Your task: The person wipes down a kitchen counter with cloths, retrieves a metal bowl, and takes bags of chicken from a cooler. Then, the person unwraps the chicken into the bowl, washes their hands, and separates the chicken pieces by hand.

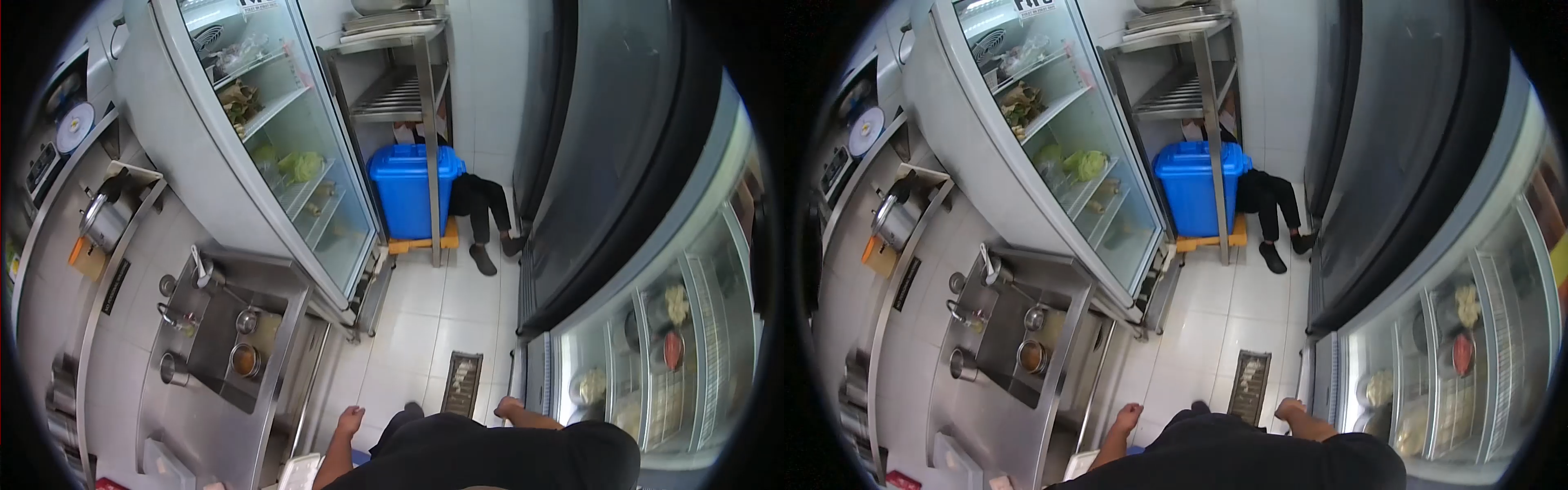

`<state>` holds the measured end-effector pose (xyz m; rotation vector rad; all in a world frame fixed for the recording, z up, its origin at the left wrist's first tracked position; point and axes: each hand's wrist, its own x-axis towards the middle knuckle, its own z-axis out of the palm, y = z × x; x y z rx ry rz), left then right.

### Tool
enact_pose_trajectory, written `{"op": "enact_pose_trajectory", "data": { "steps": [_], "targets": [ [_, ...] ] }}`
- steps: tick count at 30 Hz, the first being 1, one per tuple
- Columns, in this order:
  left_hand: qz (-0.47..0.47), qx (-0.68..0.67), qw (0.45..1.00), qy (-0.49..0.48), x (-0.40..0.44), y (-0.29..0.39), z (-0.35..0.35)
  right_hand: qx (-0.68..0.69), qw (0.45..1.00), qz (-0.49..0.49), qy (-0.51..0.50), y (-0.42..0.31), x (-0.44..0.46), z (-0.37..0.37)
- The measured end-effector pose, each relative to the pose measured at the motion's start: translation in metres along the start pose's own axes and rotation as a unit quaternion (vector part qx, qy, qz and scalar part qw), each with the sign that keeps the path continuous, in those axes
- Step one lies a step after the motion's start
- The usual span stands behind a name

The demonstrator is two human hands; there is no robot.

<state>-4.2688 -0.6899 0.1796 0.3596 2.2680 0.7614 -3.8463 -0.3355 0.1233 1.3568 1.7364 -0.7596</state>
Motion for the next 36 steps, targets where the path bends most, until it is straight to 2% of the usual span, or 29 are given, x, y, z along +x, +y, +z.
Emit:
{"op": "enact_pose_trajectory", "data": {
  "steps": [2, 3, 4, 5, 6, 8, 9, 11, 12, 13, 14, 15, 16, 17, 18, 19, 20, 21, 22, 23, 24, 26, 28, 30, 32, 34, 35, 36],
  "targets": [
    [-0.048, 0.073, 0.993, -0.074, 0.023, -0.007, 0.013, 0.027, 0.999, 0.015, 0.036, -0.032, -0.034, -0.054],
    [-0.005, 0.242, 0.950, -0.197, 0.050, -0.021, 0.020, 0.029, 0.999, -0.005, 0.046, -0.036, -0.003, -0.056],
    [0.075, 0.382, 0.870, -0.302, 0.070, -0.025, 0.023, -0.063, 0.990, -0.122, 0.013, -0.044, -0.006, -0.077],
    [0.059, 0.377, 0.857, -0.348, 0.075, -0.022, 0.024, -0.120, 0.972, -0.201, -0.025, -0.053, 0.033, -0.087],
    [0.013, 0.342, 0.869, -0.357, 0.086, -0.013, 0.022, -0.130, 0.955, -0.263, 0.034, -0.056, 0.068, -0.087],
    [-0.014, 0.311, 0.879, -0.361, 0.126, 0.008, 0.018, -0.104, 0.943, -0.315, -0.014, -0.108, 0.013, -0.185],
    [0.000, 0.309, 0.882, -0.355, 0.152, 0.027, 0.014, -0.091, 0.937, -0.337, 0.004, -0.126, 0.038, -0.215],
    [0.063, 0.311, 0.896, -0.310, 0.214, 0.072, 0.004, -0.059, 0.924, -0.376, 0.028, -0.159, 0.074, -0.260],
    [0.090, 0.288, 0.916, -0.264, 0.249, 0.102, -0.001, -0.064, 0.904, -0.419, 0.043, -0.181, 0.066, -0.307],
    [0.057, 0.185, 0.956, -0.221, 0.280, 0.143, -0.009, -0.033, 0.890, -0.444, 0.102, -0.206, 0.027, -0.366],
    [0.035, 0.075, 0.981, -0.173, 0.298, 0.206, -0.026, 0.015, 0.879, -0.457, 0.132, -0.234, -0.008, -0.425],
    [0.135, 0.017, 0.988, -0.078, 0.326, 0.252, -0.033, 0.046, 0.850, -0.488, 0.192, -0.260, -0.032, -0.480],
    [0.165, 0.003, 0.986, -0.035, 0.326, 0.329, -0.060, 0.052, 0.836, -0.504, 0.210, -0.283, -0.074, -0.543],
    [0.157, -0.016, 0.986, -0.061, 0.333, 0.399, -0.086, 0.070, 0.809, -0.537, 0.229, -0.302, -0.137, -0.604],
    [0.206, -0.067, 0.974, -0.069, 0.343, 0.453, -0.105, 0.069, 0.730, -0.603, 0.316, -0.317, -0.154, -0.653],
    [0.267, -0.111, 0.956, -0.043, 0.318, 0.521, -0.133, 0.103, 0.717, -0.610, 0.322, -0.327, -0.197, -0.700],
    [0.323, -0.103, 0.941, -0.002, 0.324, 0.566, -0.154, 0.099, 0.647, -0.643, 0.398, -0.336, -0.217, -0.741],
    [0.375, -0.095, 0.921, 0.039, 0.330, 0.605, -0.171, 0.106, 0.639, -0.647, 0.402, -0.341, -0.251, -0.785],
    [0.406, -0.105, 0.906, 0.059, 0.316, 0.649, -0.192, 0.150, 0.601, -0.676, 0.399, -0.348, -0.255, -0.830],
    [0.437, -0.116, 0.888, 0.081, 0.295, 0.690, -0.215, 0.131, 0.577, -0.684, 0.427, -0.351, -0.277, -0.871],
    [0.462, -0.131, 0.872, 0.093, 0.280, 0.722, -0.235, 0.096, 0.520, -0.703, 0.475, -0.355, -0.284, -0.920],
    [0.508, -0.160, 0.837, 0.125, 0.253, 0.778, -0.270, 0.040, 0.477, -0.639, 0.603, -0.358, -0.308, -1.008],
    [0.547, -0.162, 0.803, 0.171, 0.229, 0.828, -0.296, 0.009, 0.431, -0.608, 0.667, -0.363, -0.318, -1.110],
    [0.581, -0.133, 0.776, 0.207, 0.213, 0.875, -0.316, -0.002, 0.419, -0.546, 0.725, -0.371, -0.329, -1.202],
    [0.599, -0.098, 0.754, 0.250, 0.198, 0.931, -0.328, 0.017, 0.454, -0.516, 0.726, -0.382, -0.330, -1.306],
    [0.586, -0.061, 0.759, 0.277, 0.188, 0.988, -0.339, 0.066, 0.584, -0.546, 0.597, -0.387, -0.335, -1.377],
    [0.587, 0.018, 0.734, 0.340, 0.185, 1.019, -0.344, -0.017, 0.519, -0.507, 0.688, -0.400, -0.315, -1.435],
    [0.574, 0.052, 0.731, 0.365, 0.179, 1.053, -0.345, -0.011, 0.517, -0.541, 0.663, -0.407, -0.305, -1.463]
  ]
}}
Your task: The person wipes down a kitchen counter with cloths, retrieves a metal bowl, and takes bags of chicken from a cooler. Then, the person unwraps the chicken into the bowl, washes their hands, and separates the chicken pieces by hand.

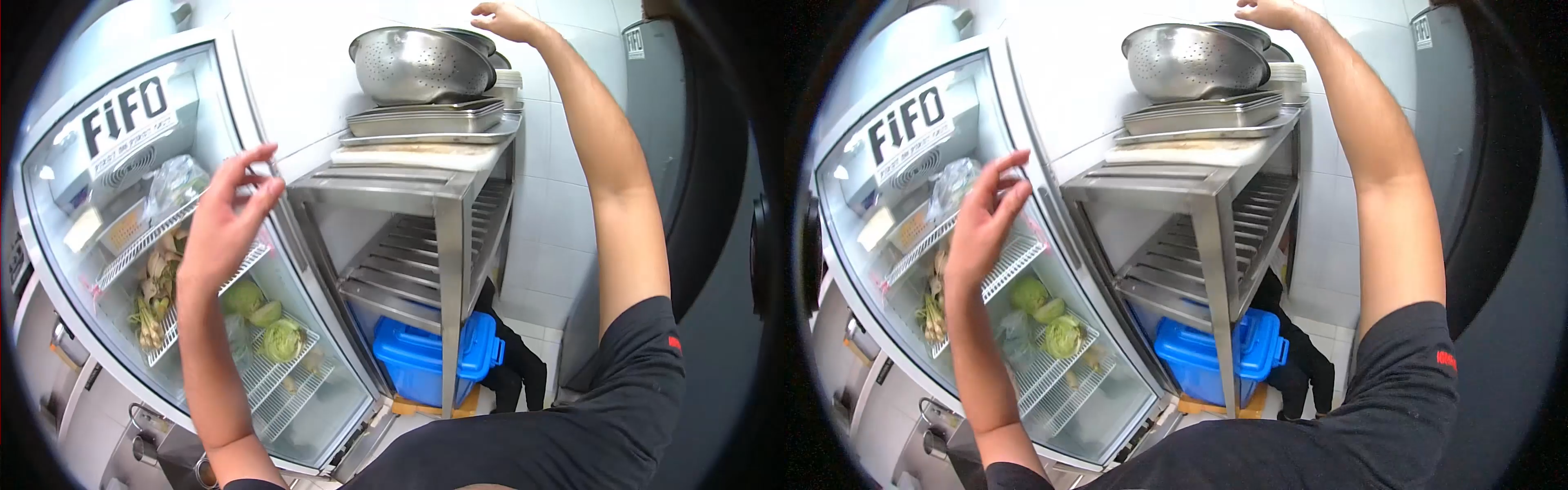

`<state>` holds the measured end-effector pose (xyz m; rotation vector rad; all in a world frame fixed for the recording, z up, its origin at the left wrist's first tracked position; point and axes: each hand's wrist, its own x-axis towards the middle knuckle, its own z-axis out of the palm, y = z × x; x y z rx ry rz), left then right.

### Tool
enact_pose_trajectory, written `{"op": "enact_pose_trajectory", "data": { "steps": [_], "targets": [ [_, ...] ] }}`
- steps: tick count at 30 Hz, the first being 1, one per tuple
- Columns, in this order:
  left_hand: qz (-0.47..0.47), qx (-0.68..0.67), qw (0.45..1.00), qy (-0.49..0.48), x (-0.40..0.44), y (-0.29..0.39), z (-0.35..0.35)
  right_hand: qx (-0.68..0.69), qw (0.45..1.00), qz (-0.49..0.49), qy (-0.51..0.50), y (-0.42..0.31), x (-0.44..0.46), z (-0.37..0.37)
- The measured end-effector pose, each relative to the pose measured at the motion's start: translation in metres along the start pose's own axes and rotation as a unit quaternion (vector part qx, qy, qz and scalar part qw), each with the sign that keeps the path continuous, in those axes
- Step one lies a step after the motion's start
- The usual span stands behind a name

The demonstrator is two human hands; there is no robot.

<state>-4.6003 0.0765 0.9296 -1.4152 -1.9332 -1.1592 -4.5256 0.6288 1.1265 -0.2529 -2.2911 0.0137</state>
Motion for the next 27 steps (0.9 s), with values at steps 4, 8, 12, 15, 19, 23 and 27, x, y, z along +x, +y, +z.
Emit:
{"op": "enact_pose_trajectory", "data": {
  "steps": [4, 8, 12, 15, 19, 23, 27],
  "targets": [
    [0.107, 0.261, 0.959, 0.012, 0.100, 0.033, 0.041, 0.059, 0.997, -0.045, 0.020, 0.058, 0.031, 0.037],
    [0.189, 0.410, 0.892, 0.004, 0.186, 0.037, 0.094, 0.095, 0.993, -0.071, 0.024, 0.090, 0.042, 0.057],
    [0.266, 0.426, 0.864, 0.033, 0.269, 0.042, 0.158, 0.137, 0.985, -0.077, 0.068, 0.100, 0.041, 0.066],
    [0.166, 0.360, 0.918, -0.028, 0.291, 0.075, 0.190, 0.354, 0.934, -0.042, 0.023, 0.152, 0.063, 0.064],
    [0.232, 0.358, 0.904, 0.022, 0.247, 0.052, 0.218, 0.273, 0.950, 0.065, 0.139, 0.232, 0.098, 0.106],
    [0.162, 0.248, 0.950, -0.095, 0.144, 0.064, 0.239, 0.094, 0.978, 0.045, 0.179, 0.283, 0.142, 0.142],
    [0.050, 0.104, 0.984, -0.137, 0.121, 0.048, 0.265, 0.276, 0.955, 0.049, 0.099, 0.366, 0.214, 0.204]
  ]
}}
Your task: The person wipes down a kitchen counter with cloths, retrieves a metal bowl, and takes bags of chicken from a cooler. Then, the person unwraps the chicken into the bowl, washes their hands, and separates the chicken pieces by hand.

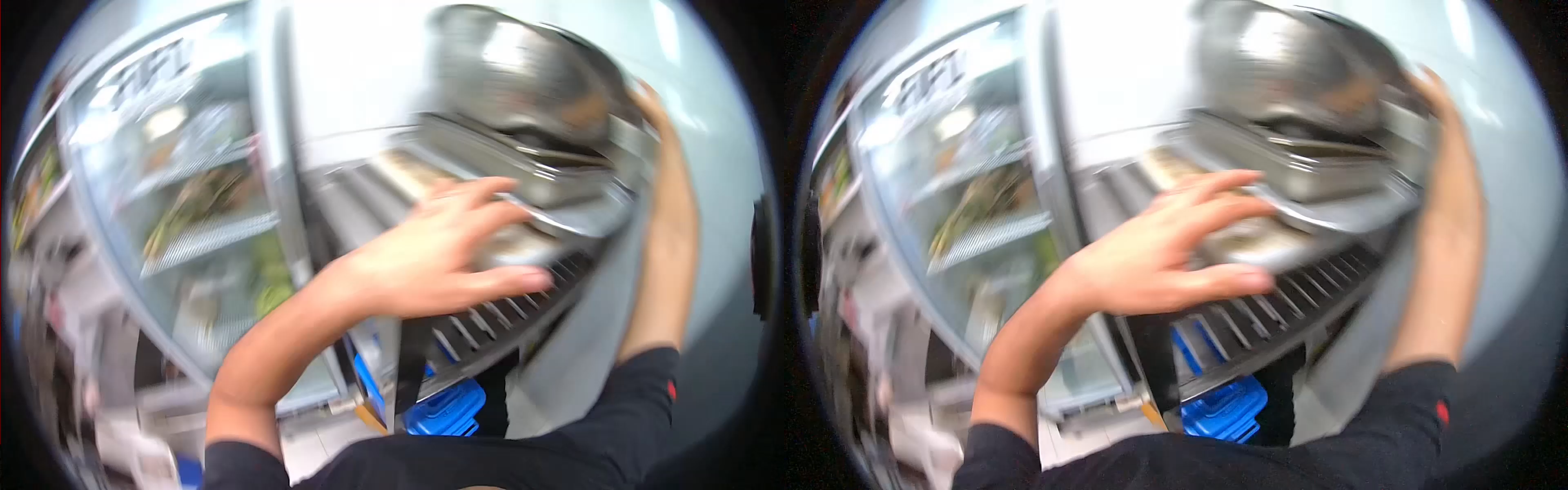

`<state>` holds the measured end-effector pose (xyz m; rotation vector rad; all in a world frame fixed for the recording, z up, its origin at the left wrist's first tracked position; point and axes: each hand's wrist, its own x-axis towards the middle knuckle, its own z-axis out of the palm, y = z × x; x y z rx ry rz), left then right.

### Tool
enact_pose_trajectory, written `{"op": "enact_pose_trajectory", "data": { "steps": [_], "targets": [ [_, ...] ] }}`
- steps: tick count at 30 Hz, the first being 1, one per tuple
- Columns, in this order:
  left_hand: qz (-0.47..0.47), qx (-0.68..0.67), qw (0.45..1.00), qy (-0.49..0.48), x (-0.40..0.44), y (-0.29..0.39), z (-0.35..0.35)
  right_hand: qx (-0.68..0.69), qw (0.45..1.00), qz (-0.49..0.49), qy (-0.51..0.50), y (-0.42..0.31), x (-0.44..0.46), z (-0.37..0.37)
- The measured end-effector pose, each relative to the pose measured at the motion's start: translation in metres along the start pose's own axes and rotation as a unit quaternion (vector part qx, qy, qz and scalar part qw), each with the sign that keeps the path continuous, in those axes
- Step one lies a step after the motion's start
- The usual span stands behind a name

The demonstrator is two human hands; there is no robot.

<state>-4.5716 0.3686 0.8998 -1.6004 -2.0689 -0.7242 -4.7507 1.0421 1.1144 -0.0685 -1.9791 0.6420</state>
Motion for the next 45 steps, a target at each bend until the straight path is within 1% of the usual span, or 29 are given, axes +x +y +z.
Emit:
{"op": "enact_pose_trajectory", "data": {
  "steps": [1, 3, 5, 6, 7, 8, 10, 12, 13, 19, 22, 27, 31, 34, 36, 38, 39, 41, 42, 43, 44, 45],
  "targets": [
    [-0.026, -0.014, 0.999, 0.022, -0.001, -0.002, 0.002, -0.022, 0.999, -0.017, -0.017, -0.004, 0.005, 0.022],
    [0.065, 0.020, 0.997, 0.032, -0.004, -0.007, 0.008, -0.068, 0.995, -0.059, -0.032, -0.012, 0.001, 0.070],
    [0.074, 0.005, 0.995, 0.062, -0.006, -0.014, 0.014, -0.094, 0.991, -0.080, -0.052, -0.028, -0.014, 0.120],
    [0.057, 0.013, 0.996, 0.066, -0.006, -0.016, 0.015, -0.104, 0.989, -0.085, -0.061, -0.039, -0.022, 0.146],
    [0.055, 0.016, 0.996, 0.065, -0.006, -0.019, 0.014, -0.112, 0.988, -0.087, -0.065, -0.050, -0.035, 0.163],
    [0.032, 0.022, 0.998, 0.057, -0.006, -0.024, 0.014, -0.116, 0.987, -0.085, -0.070, -0.060, -0.044, 0.175],
    [0.021, 0.012, 0.999, 0.029, -0.001, -0.033, 0.015, -0.126, 0.986, -0.078, -0.075, -0.068, -0.059, 0.185],
    [0.012, 0.031, 0.999, 0.020, -0.003, -0.037, 0.006, -0.127, 0.985, -0.077, -0.082, -0.078, -0.072, 0.198],
    [0.011, 0.042, 0.999, 0.006, 0.008, -0.031, 0.018, -0.123, 0.987, -0.067, -0.085, -0.064, -0.078, 0.195],
    [0.035, 0.043, 0.998, -0.029, 0.012, -0.036, 0.017, -0.127, 0.985, -0.068, -0.096, -0.073, -0.109, 0.200],
    [0.034, 0.062, 0.997, -0.022, 0.013, -0.041, 0.023, -0.127, 0.984, -0.076, -0.097, -0.078, -0.120, 0.203],
    [0.018, 0.044, 0.998, -0.031, 0.021, -0.046, 0.028, -0.137, 0.983, -0.074, -0.099, -0.084, -0.139, 0.193],
    [-0.003, 0.036, 0.999, -0.027, 0.024, -0.044, 0.022, -0.140, 0.982, -0.081, -0.098, -0.104, -0.164, 0.188],
    [0.006, 0.051, 0.999, -0.004, 0.024, -0.047, 0.017, -0.138, 0.981, -0.097, -0.094, -0.130, -0.189, 0.179],
    [0.026, -0.006, 0.993, 0.116, 0.025, -0.053, 0.009, -0.130, 0.979, -0.126, -0.093, -0.161, -0.211, 0.172],
    [0.063, -0.023, 0.952, 0.300, -0.002, -0.052, 0.000, -0.113, 0.976, -0.160, -0.095, -0.203, -0.236, 0.166],
    [0.093, -0.015, 0.902, 0.420, -0.027, -0.052, 0.005, -0.098, 0.974, -0.182, -0.093, -0.231, -0.250, 0.163],
    [0.095, -0.013, 0.851, 0.517, -0.103, -0.041, 0.007, -0.066, 0.964, -0.237, -0.098, -0.294, -0.283, 0.149],
    [0.072, -0.017, 0.866, 0.495, -0.170, -0.030, -0.007, -0.047, 0.958, -0.266, -0.099, -0.333, -0.305, 0.142],
    [0.033, 0.015, 0.893, 0.449, -0.232, -0.023, -0.019, -0.025, 0.948, -0.299, -0.102, -0.374, -0.330, 0.136],
    [-0.018, -0.002, 0.910, 0.413, -0.292, -0.021, -0.024, -0.008, 0.939, -0.325, -0.110, -0.414, -0.355, 0.127],
    [-0.114, 0.043, 0.924, 0.362, -0.356, -0.016, -0.026, 0.013, 0.927, -0.354, -0.122, -0.452, -0.384, 0.121]
  ]
}}
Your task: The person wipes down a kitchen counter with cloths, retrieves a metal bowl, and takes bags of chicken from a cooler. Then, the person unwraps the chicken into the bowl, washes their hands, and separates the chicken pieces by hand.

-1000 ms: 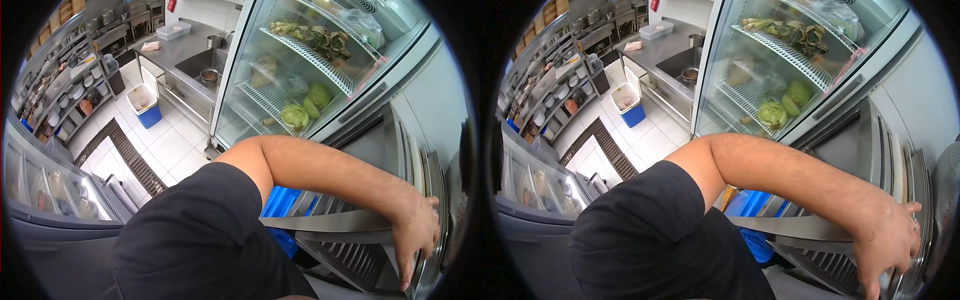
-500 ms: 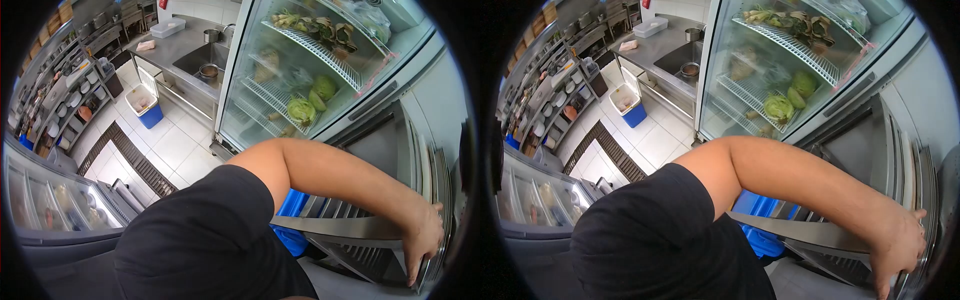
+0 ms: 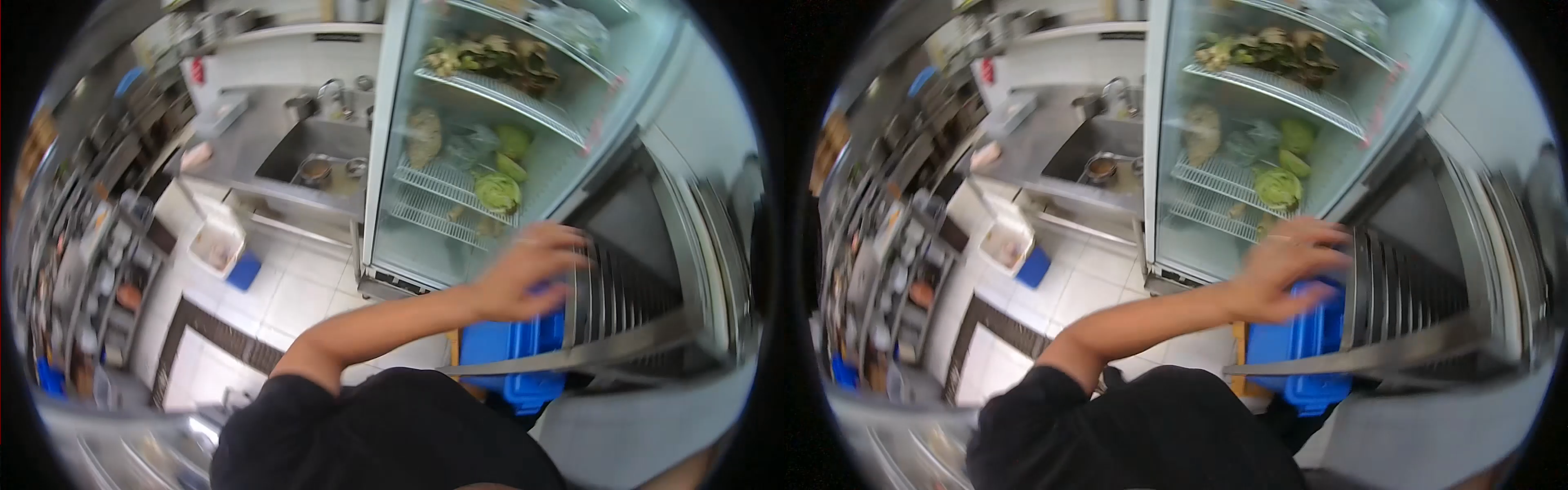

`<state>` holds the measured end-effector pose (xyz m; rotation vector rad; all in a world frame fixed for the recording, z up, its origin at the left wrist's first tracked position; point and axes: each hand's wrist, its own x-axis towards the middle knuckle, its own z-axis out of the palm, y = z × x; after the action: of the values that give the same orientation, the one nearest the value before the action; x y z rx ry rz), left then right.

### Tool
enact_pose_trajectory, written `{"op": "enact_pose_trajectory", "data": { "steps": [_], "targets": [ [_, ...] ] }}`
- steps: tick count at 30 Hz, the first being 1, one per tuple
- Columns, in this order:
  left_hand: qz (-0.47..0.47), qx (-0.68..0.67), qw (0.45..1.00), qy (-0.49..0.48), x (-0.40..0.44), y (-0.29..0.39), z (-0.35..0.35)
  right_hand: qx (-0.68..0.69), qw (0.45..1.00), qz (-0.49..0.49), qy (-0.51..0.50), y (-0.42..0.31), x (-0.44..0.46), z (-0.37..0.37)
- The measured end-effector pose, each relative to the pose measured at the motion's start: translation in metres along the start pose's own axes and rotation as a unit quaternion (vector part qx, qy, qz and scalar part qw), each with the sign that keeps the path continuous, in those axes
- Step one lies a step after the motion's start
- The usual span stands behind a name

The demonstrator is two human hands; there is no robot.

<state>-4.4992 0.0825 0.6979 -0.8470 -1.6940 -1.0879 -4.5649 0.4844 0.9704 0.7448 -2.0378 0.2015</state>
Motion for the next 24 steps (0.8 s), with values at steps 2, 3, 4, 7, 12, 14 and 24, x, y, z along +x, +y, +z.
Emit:
{"op": "enact_pose_trajectory", "data": {
  "steps": [2, 3, 4, 7, 12, 14, 24],
  "targets": [
    [-0.189, 0.096, 0.977, -0.007, -0.104, -0.012, -0.079, 0.058, 0.995, -0.079, -0.012, -0.102, 0.013, 0.009],
    [-0.282, 0.162, 0.946, -0.007, -0.158, -0.018, -0.117, 0.096, 0.988, -0.119, -0.018, -0.153, 0.019, 0.020],
    [-0.363, 0.154, 0.917, 0.055, -0.215, -0.022, -0.150, 0.139, 0.976, -0.166, -0.025, -0.204, 0.026, 0.034],
    [-0.538, 0.211, 0.807, 0.119, -0.349, 0.001, -0.243, 0.270, 0.920, -0.282, -0.033, -0.350, 0.038, 0.092],
    [-0.611, 0.341, 0.712, 0.065, -0.586, 0.072, -0.388, 0.438, 0.847, -0.300, -0.021, -0.531, -0.007, 0.202],
    [-0.736, 0.303, 0.598, 0.093, -0.634, 0.121, -0.433, 0.491, 0.816, -0.304, -0.037, -0.581, -0.020, 0.233],
    [-0.839, 0.148, 0.351, 0.388, -0.697, 0.212, -0.510, 0.692, 0.663, -0.016, -0.284, -0.749, -0.049, 0.384]
  ]
}}
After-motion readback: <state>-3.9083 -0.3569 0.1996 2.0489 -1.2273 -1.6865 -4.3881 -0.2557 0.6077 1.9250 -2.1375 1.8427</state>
